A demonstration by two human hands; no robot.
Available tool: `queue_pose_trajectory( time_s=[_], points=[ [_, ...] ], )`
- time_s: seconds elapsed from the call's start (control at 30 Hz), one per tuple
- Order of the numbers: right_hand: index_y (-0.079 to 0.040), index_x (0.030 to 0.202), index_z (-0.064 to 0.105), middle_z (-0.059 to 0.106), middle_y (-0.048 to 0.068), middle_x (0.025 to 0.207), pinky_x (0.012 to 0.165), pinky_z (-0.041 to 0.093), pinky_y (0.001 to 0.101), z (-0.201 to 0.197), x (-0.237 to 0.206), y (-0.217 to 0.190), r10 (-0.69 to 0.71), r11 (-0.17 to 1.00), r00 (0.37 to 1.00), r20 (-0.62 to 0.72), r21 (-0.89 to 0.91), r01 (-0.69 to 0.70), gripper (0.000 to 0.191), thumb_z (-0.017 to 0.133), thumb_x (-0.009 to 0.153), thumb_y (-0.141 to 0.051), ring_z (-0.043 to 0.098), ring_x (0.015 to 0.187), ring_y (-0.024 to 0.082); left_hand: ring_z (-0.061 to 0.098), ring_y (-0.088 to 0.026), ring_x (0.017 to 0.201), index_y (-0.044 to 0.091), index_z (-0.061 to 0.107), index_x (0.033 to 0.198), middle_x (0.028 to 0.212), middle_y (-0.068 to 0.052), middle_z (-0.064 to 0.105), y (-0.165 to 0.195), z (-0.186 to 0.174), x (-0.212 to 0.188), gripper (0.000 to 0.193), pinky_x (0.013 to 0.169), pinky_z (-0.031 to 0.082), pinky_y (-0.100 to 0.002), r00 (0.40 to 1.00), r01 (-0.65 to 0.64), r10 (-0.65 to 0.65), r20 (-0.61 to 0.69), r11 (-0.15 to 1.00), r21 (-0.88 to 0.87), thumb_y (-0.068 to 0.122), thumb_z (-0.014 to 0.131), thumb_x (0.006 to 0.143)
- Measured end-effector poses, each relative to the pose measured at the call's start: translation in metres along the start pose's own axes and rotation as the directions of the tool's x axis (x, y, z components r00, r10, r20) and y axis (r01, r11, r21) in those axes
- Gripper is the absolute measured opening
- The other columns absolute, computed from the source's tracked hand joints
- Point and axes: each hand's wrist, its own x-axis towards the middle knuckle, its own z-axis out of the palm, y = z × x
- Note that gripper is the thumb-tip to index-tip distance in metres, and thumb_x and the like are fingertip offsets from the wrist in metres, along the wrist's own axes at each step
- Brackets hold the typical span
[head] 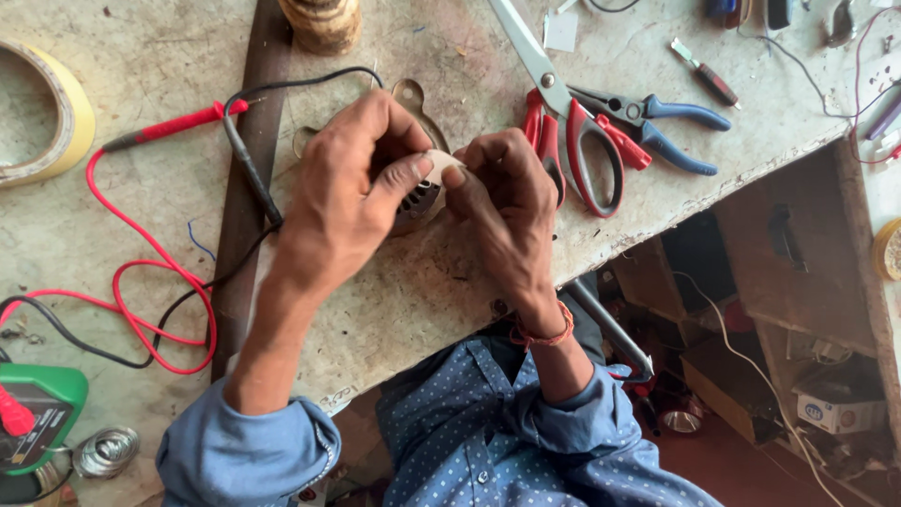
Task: The person works on a circular electrical component, likely a motor stator, using a screwdriver to adjust internal windings and shears to trim small white insulating pieces. The person repeatedly places and adjusts these pieces into the slots of the component.
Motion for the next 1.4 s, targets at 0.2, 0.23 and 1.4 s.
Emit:
queue_pose_trajectory(
  time_s=[0.2,0.23,1.4],
  points=[
    [-0.001,0.102,0.054,0.064,0.002,0.077,0.054,0.045,0.0226,0.001,0.002,0.003,-0.038,0.970,0.996,-0.075,-0.243,0.018,0.016,0.067,0.107,-0.009,0.057,0.063,0.006,0.057,-0.020,0.075,-0.001,0.044,0.105,0.099,-0.018,0.050,-0.014,0.038,-0.005,0.007,0.058,0.053,-0.026,0.987,-0.084,0.120,-0.112,0.955,0.284,-0.005,0.044,0.110],
    [-0.001,0.101,0.054,0.064,0.002,0.077,0.054,0.046,0.0228,0.001,0.002,0.004,-0.046,0.969,0.995,-0.083,-0.245,0.024,0.016,0.067,0.107,-0.009,0.057,0.063,0.006,0.058,-0.021,0.077,-0.001,0.043,0.106,0.101,-0.019,0.049,-0.014,0.039,-0.005,0.006,0.062,0.055,-0.025,0.983,-0.106,0.144,-0.117,0.953,0.284,-0.005,0.043,0.111],
    [0.000,0.109,0.062,0.060,0.001,0.092,0.071,0.049,0.0213,-0.012,0.001,0.007,-0.115,0.962,0.986,-0.119,-0.260,0.081,0.014,0.074,0.103,-0.003,0.057,0.081,0.004,0.058,-0.019,0.080,0.004,0.050,0.104,0.093,-0.007,0.055,0.000,0.034,0.001,0.022,0.069,0.050,-0.035,0.985,-0.115,0.123,-0.122,0.991,0.072,0.020,0.062,0.112]
  ],
)
